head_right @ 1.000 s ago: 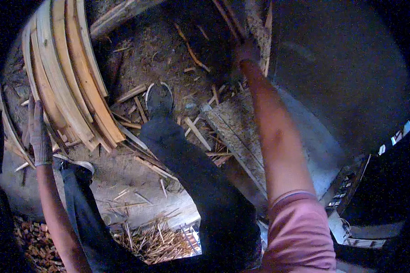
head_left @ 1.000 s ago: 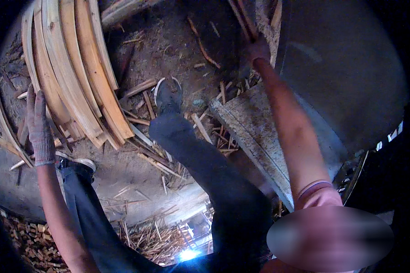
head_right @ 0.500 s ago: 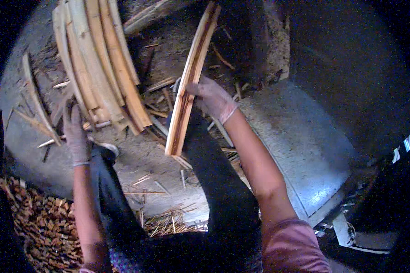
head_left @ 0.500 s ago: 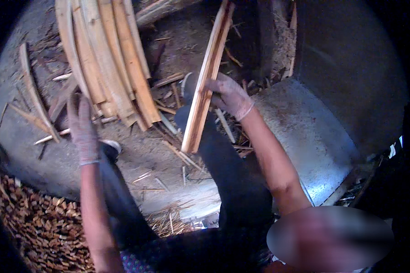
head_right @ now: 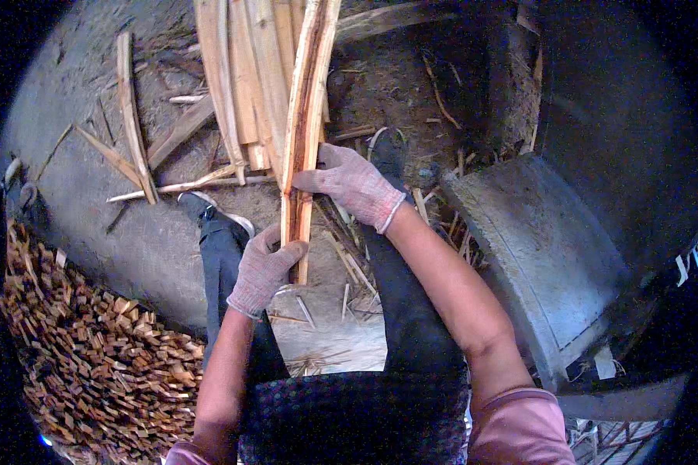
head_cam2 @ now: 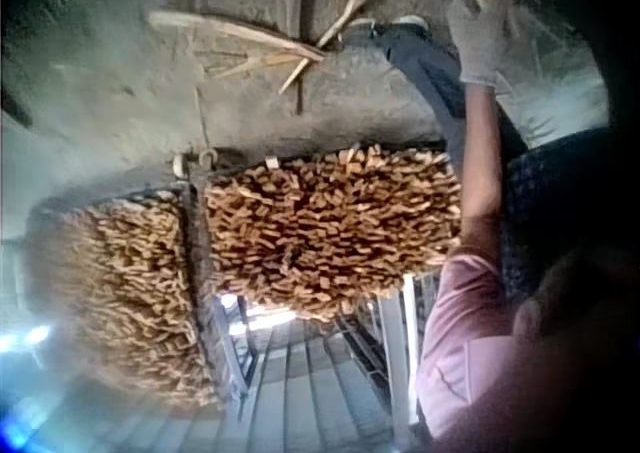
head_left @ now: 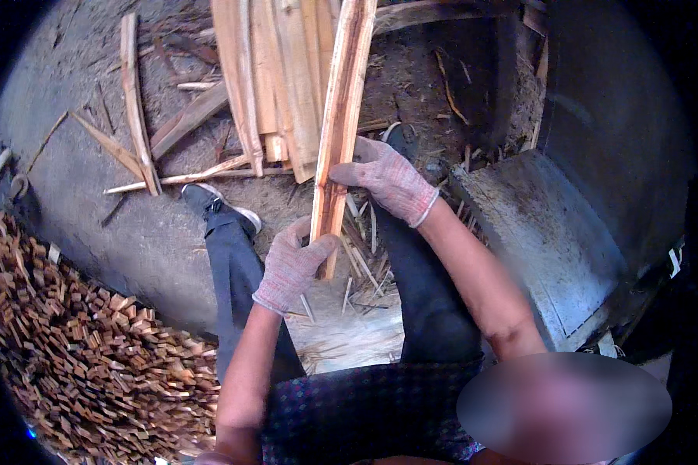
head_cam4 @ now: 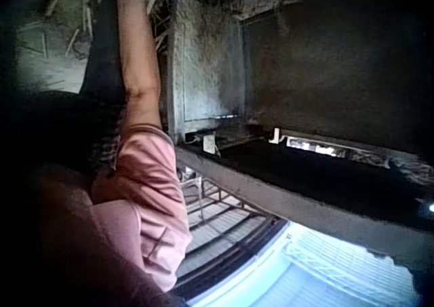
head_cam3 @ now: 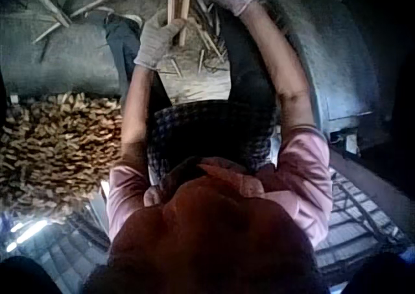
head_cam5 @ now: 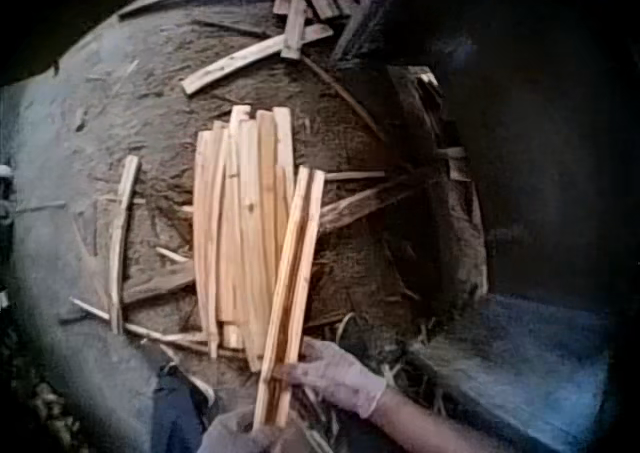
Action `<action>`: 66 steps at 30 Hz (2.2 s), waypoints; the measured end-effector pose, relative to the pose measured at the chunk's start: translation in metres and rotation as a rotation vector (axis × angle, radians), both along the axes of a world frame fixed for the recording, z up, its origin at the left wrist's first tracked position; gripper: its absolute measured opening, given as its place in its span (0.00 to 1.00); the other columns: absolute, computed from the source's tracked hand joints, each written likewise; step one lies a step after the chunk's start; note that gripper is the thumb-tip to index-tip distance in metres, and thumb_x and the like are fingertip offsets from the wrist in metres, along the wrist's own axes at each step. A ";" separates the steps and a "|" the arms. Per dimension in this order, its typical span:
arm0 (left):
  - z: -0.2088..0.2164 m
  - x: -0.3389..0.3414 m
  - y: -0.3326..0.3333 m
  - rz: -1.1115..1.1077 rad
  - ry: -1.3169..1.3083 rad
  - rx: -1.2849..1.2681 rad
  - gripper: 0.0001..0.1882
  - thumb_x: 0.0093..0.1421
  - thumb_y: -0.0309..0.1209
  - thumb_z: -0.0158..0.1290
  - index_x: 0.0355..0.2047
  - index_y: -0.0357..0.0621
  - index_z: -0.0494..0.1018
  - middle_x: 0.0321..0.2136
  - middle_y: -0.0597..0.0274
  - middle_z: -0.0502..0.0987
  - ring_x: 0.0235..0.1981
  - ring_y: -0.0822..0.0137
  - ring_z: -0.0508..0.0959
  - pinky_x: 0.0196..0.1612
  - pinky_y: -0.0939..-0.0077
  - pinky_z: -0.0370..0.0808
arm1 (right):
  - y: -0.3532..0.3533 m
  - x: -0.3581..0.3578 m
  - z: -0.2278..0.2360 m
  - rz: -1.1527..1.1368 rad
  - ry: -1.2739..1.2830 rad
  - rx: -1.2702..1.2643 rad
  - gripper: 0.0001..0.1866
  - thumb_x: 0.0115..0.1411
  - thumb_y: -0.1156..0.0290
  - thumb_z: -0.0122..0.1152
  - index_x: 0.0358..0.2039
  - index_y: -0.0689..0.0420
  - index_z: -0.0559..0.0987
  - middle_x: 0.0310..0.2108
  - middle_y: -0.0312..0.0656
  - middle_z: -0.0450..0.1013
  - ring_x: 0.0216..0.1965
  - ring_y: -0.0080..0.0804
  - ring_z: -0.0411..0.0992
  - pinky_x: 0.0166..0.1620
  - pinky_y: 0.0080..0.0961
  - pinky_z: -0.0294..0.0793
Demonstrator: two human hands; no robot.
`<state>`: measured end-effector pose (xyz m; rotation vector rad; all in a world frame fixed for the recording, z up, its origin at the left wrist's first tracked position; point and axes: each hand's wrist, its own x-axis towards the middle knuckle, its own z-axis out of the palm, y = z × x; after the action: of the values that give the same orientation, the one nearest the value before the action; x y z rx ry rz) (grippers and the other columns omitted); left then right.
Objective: The person gathers loose wooden planks from the floor of a lumber processing facility and stacks them into neat piles. They repeatedly bend down to pick up the wood, align the pieces, and place them onto a growing stack next to a conveyor belt system.
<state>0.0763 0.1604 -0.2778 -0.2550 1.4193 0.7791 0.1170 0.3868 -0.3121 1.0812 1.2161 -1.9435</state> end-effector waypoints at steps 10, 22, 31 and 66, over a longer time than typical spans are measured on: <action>-0.001 -0.017 -0.075 -0.358 1.261 -0.062 0.32 0.49 0.21 0.64 0.57 0.40 0.73 0.54 0.41 0.75 0.54 0.40 0.75 0.58 0.50 0.73 | -0.112 -0.028 -0.021 -0.212 0.094 -0.124 0.29 0.72 0.54 0.57 0.64 0.62 0.70 0.54 0.51 0.75 0.57 0.36 0.74 0.57 0.32 0.75; -0.003 -0.028 -0.095 0.190 0.387 -0.021 0.30 0.65 0.37 0.58 0.65 0.37 0.67 0.44 0.54 0.81 0.42 0.62 0.82 0.45 0.66 0.79 | -0.139 -0.066 -0.019 -0.365 -0.112 -0.291 0.29 0.67 0.63 0.64 0.64 0.63 0.69 0.57 0.40 0.74 0.57 0.30 0.73 0.61 0.33 0.75; -0.014 -0.031 -0.119 1.084 -0.414 0.324 0.28 0.65 0.40 0.61 0.59 0.40 0.68 0.40 0.65 0.78 0.39 0.72 0.81 0.42 0.74 0.81 | -0.152 -0.081 -0.016 -0.125 -0.066 -0.287 0.34 0.65 0.62 0.64 0.68 0.62 0.67 0.59 0.41 0.74 0.57 0.29 0.73 0.60 0.26 0.73; -0.223 -0.107 0.020 0.330 0.271 0.134 0.48 0.52 0.54 0.70 0.59 0.25 0.65 0.47 0.45 0.79 0.46 0.61 0.81 0.52 0.68 0.78 | 0.003 -0.043 -0.206 -0.290 0.063 -0.087 0.46 0.63 0.36 0.63 0.69 0.58 0.65 0.66 0.47 0.68 0.65 0.36 0.69 0.66 0.40 0.72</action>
<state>-0.0306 0.1799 -0.5004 -0.2920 1.5914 1.2121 0.0743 0.3898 -0.5182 1.2143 1.0419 -2.2413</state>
